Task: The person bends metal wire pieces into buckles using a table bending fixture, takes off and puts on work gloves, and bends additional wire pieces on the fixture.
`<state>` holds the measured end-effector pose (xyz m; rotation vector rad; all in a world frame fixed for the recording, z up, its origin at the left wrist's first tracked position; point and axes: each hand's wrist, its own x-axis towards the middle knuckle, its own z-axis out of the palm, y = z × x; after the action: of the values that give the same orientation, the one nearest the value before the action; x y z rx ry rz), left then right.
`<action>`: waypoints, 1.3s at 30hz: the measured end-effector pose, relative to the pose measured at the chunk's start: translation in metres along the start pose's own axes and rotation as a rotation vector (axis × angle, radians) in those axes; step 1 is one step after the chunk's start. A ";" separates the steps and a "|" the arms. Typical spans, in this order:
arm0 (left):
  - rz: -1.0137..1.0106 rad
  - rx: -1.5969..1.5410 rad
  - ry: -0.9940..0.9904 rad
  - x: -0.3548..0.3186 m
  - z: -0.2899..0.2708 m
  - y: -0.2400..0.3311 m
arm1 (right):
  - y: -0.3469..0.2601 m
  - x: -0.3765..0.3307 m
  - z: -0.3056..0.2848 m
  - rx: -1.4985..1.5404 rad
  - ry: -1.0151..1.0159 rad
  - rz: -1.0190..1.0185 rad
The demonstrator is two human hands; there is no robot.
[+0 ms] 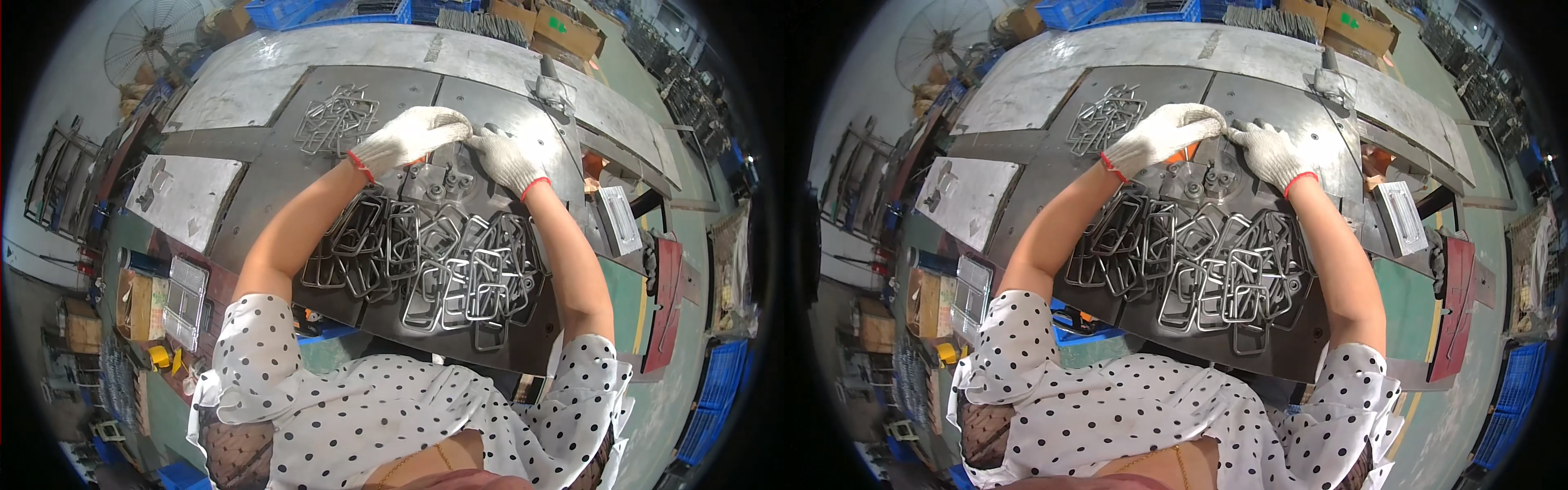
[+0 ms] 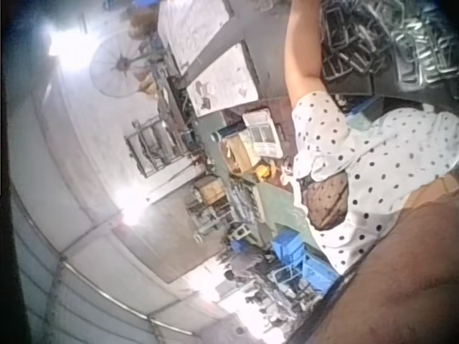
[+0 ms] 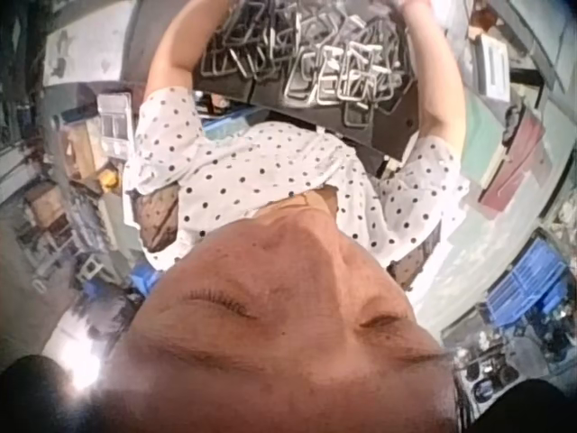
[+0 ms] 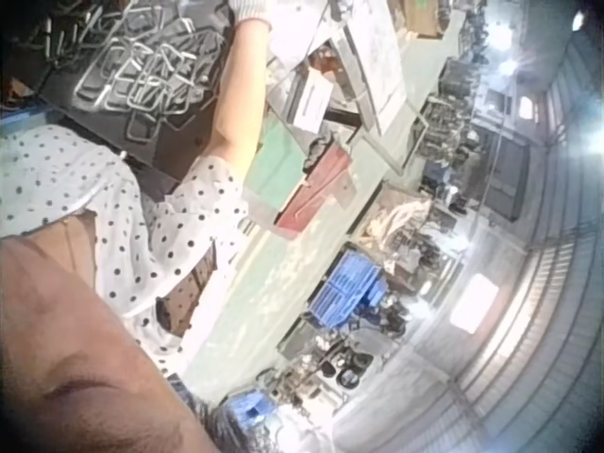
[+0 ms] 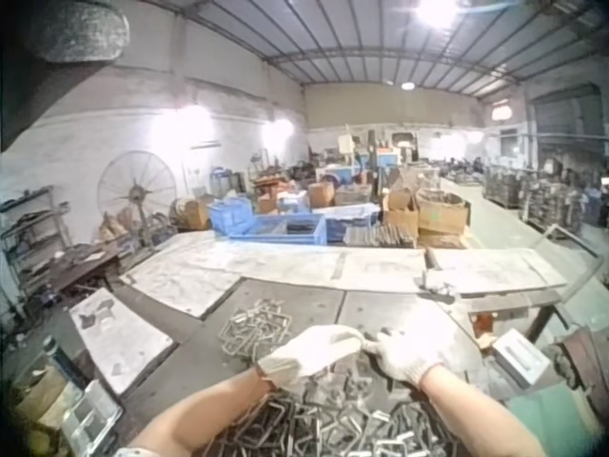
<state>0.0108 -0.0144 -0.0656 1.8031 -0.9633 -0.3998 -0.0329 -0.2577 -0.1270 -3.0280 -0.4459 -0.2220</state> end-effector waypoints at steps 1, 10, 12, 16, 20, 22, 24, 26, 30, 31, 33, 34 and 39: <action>0.001 -0.001 0.001 0.000 0.001 0.006 | 0.001 -0.001 0.000 0.014 -0.014 0.004; -0.153 -0.052 -0.010 -0.003 0.002 0.020 | -0.003 -0.003 -0.007 -0.004 -0.037 0.019; -0.127 -0.066 -0.012 -0.005 0.002 0.021 | -0.005 -0.004 -0.010 0.006 -0.039 0.018; -0.122 -0.031 -0.002 -0.005 0.002 0.019 | -0.010 0.002 -0.015 0.053 -0.087 0.026; -0.095 0.054 0.016 -0.013 -0.001 0.059 | 0.003 0.001 -0.006 0.080 -0.133 0.072; 0.080 0.085 0.239 -0.024 -0.019 0.055 | -0.003 -0.002 -0.004 0.109 -0.037 0.026; -0.158 -0.102 0.449 -0.040 -0.045 0.081 | 0.005 -0.009 0.001 0.051 0.070 -0.036; -0.061 0.060 0.652 -0.058 -0.091 0.049 | -0.009 -0.003 -0.012 0.063 0.006 -0.023; -0.194 0.741 0.481 -0.065 -0.133 0.003 | -0.005 -0.006 -0.010 0.078 -0.001 -0.015; -0.254 0.929 0.414 -0.061 -0.133 -0.008 | -0.001 -0.007 -0.008 0.064 0.005 -0.011; -0.271 1.109 0.386 -0.060 -0.133 -0.033 | -0.006 -0.007 -0.011 0.082 0.002 -0.012; -0.264 1.105 0.382 -0.054 -0.132 -0.034 | -0.007 -0.008 -0.014 0.097 -0.001 -0.010; -0.451 1.186 0.173 -0.027 -0.131 -0.047 | -0.008 -0.007 -0.011 0.071 -0.007 0.033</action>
<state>0.0989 0.0954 -0.0544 3.0874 -0.6768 0.1329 -0.0427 -0.2534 -0.1170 -2.9656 -0.3955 -0.1889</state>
